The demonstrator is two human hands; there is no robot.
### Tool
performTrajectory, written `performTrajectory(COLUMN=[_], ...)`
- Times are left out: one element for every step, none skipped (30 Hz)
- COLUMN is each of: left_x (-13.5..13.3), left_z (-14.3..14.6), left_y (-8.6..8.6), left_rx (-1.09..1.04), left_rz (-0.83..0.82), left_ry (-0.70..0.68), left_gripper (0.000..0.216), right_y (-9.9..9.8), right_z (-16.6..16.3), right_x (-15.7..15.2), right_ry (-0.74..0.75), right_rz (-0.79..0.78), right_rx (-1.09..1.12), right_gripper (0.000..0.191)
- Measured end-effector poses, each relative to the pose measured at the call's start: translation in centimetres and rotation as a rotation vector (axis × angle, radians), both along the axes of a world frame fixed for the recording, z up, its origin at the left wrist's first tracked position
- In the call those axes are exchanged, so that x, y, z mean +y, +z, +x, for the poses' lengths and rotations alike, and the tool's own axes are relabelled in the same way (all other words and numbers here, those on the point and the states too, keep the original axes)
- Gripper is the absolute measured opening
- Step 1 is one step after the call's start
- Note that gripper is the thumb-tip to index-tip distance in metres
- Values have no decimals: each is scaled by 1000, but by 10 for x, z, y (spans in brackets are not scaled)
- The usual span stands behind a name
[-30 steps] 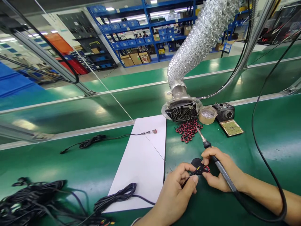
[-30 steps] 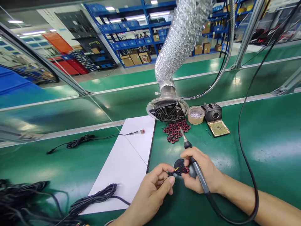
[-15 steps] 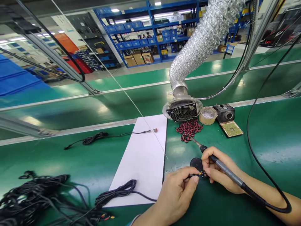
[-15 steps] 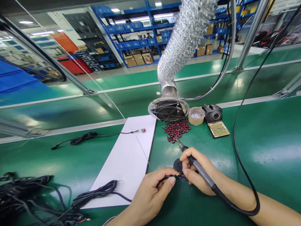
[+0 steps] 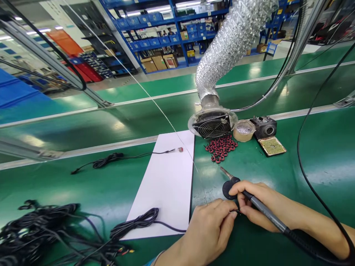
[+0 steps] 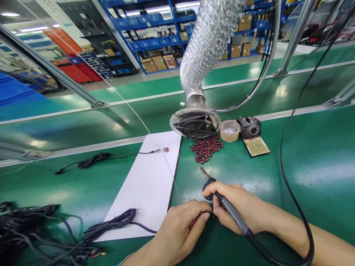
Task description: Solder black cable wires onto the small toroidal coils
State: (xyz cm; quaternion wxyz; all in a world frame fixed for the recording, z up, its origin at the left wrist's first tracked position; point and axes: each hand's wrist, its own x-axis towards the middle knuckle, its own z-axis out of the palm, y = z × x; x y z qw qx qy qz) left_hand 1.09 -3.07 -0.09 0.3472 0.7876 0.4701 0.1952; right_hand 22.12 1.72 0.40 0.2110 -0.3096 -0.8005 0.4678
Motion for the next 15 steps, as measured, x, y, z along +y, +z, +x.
performTrajectory(left_x=[0,-1,-1,-1,-1,0,0,0,0,0,0,0,0,0,0], left_z=[0,1,1,1,1,1,1,1,1,1,1,1,1,2,2], left_y=[0,0,-1,-1,-1,-1,0,0,0,0,0,0,0,-1,-1], left_rx=[-7,-19,-30,-37,-40,-41,-41,-40,-38,-37,-35,-31,-25,-19,-14], left_rz=[-4,-7,-11,-13,-15,-14,-12,-9,-7,-4,-2,-1,1,4,8], left_ry=[5,17,31,47,60,70,75,77,80,83,85,86,87,86,86], left_gripper=[26,26,26,25,25,25,25,25,25,25,25,25,24,24,24], right_y=[-1,-1,-1,-1,-1,0,0,1,1,0,-2,-4,-6,-9,-11], right_z=[-1,-1,-2,-2,-3,-4,-5,-6,-7,-8,-8,-9,-9,-9,-9], right_x=[-1,-1,-1,-1,-1,-1,-1,-1,0,0,0,0,-1,-1,-2], right_ry=[-1,-7,-15,-26,-37,-50,-65,-83,-101,-120,-139,-151,-159,-167,-173], right_rz=[-25,-64,-111,-160,-203,-234,-254,-269,-281,-295,-308,-322,-335,-342,-345], right_rx=[12,25,39,48,54,59,65,74,86,96,109,120,133,147,158], right_gripper=[34,36,39,40,39,37,35,33,32,33,34,35,37,38,39])
